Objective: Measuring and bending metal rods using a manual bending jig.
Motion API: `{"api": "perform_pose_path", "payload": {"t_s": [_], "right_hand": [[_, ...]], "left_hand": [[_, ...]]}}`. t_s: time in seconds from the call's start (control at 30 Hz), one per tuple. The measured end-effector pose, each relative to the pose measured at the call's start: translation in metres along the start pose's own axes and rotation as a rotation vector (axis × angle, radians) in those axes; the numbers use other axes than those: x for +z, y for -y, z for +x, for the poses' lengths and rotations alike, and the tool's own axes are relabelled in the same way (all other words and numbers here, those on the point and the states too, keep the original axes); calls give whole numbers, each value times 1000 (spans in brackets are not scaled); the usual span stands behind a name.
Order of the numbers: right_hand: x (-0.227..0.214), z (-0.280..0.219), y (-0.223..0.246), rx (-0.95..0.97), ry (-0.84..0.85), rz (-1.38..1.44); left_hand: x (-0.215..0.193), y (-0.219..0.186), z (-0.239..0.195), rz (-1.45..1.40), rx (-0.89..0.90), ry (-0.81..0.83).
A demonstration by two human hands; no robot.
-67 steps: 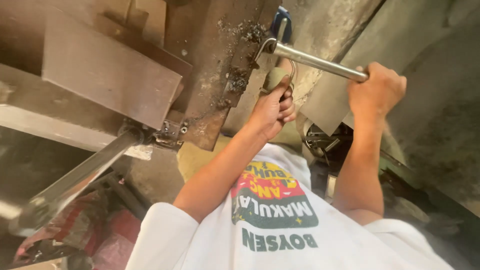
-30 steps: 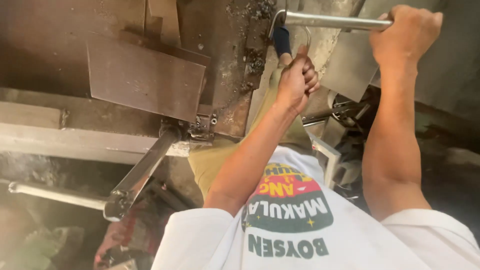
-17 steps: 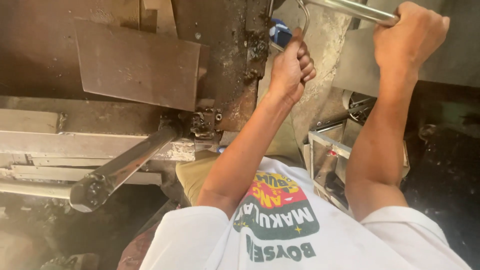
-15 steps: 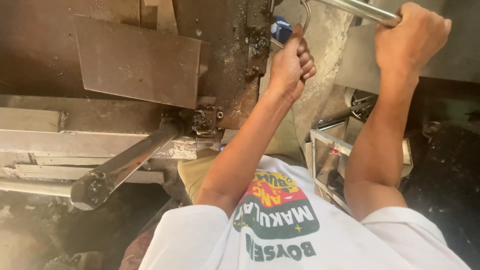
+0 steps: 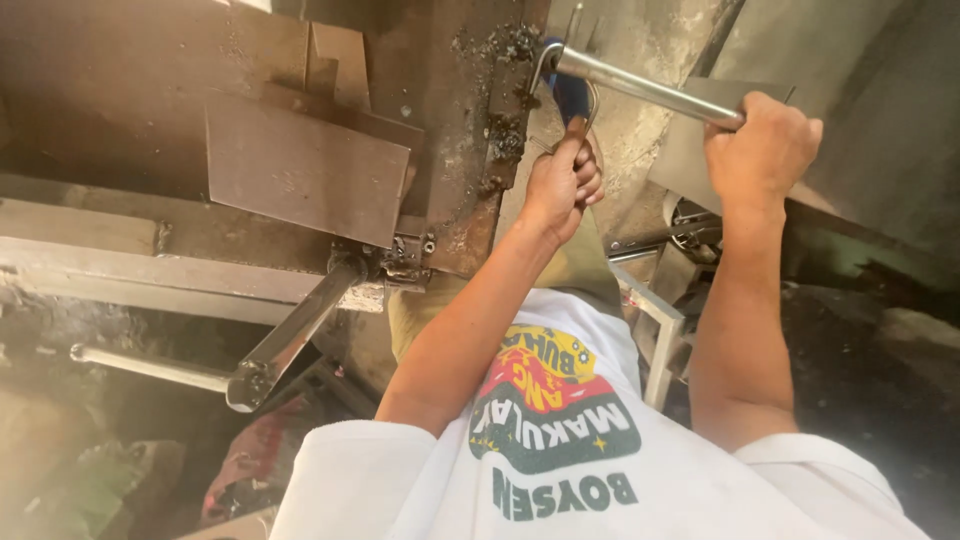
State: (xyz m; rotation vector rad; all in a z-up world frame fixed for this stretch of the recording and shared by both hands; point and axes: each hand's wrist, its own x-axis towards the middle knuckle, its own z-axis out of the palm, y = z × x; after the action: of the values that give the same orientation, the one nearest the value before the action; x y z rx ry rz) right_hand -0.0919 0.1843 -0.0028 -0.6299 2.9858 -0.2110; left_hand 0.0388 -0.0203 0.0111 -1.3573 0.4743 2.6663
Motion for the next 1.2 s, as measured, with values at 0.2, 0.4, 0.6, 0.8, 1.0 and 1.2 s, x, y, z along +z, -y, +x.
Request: {"api": "perform_pose_path", "payload": {"t_s": [0.2,0.4,0.6,0.8,1.0,1.2], "right_hand": [[0,37,-24,-127,136,120],[21,133,-48,-352,17,334],[-25,223,-23,-419,355,425],[-69,254,-3,-500,574,464],[-90,250,4,-523,584,440],[-114,227,47,-539,928,793]], "left_hand": [[21,0,-5,-10,-26,-120],[53,-11,4,28,46,-70],[112,-42,-19,-43,248,-200],[133,-35,-42,-119,346,-156],[119,-17,-38,-171,492,-153],[122,-17,-59,37,428,-35]]}}
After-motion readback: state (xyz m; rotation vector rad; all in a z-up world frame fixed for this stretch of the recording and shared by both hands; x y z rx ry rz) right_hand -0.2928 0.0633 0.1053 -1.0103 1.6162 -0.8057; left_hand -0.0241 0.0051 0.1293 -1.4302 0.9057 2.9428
